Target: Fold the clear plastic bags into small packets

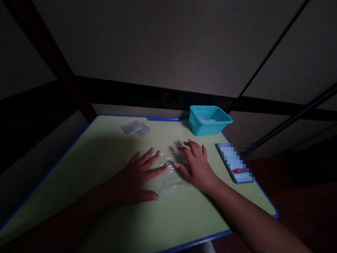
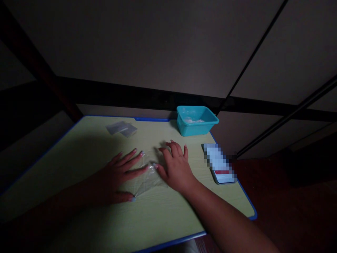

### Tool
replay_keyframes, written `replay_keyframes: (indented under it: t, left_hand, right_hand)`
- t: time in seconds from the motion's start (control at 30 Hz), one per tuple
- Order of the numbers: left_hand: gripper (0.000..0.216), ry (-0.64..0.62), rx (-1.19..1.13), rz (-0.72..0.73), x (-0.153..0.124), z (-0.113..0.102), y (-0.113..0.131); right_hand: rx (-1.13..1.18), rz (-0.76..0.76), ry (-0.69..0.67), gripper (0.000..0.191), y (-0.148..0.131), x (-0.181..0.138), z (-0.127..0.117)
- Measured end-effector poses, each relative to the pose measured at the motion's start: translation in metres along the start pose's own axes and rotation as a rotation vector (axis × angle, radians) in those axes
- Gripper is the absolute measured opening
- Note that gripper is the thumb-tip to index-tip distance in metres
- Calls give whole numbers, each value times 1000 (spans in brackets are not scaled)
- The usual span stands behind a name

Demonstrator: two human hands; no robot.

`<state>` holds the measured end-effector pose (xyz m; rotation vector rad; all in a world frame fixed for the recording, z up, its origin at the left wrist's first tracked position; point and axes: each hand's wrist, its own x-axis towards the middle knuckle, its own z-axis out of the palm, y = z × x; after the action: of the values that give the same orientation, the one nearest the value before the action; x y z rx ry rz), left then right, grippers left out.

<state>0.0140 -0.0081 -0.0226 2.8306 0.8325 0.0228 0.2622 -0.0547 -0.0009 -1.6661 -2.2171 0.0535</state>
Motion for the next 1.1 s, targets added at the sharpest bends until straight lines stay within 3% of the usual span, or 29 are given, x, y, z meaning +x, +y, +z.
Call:
replay_keyframes:
  t: [0.1,0.2,0.37,0.6,0.8,1.1]
  left_hand:
    - [90,-7,14,-27,0,0,1]
    - [93,-12,24,-35,-1,1,0]
    - [93,1,27,-22,-1,4,-2]
    - [97,7,39,-24,-1,8,-4]
    - [98,21,50,-17,-2,11,-6]
    - [99,80,78,16,-3,17,-10]
  right_hand:
    - [42,-64,-118,73,-5,-4,1]
    - [45,-115,-232,86,-10,-7,6]
    - [62,-121,-342,88,-11,-8,8]
    - [90,-92,-281,83,-15,-7,5]
    - [55,-123,-415,90,-18,-8,8]
    - [36,-69,-371,76,-12,-2,8]
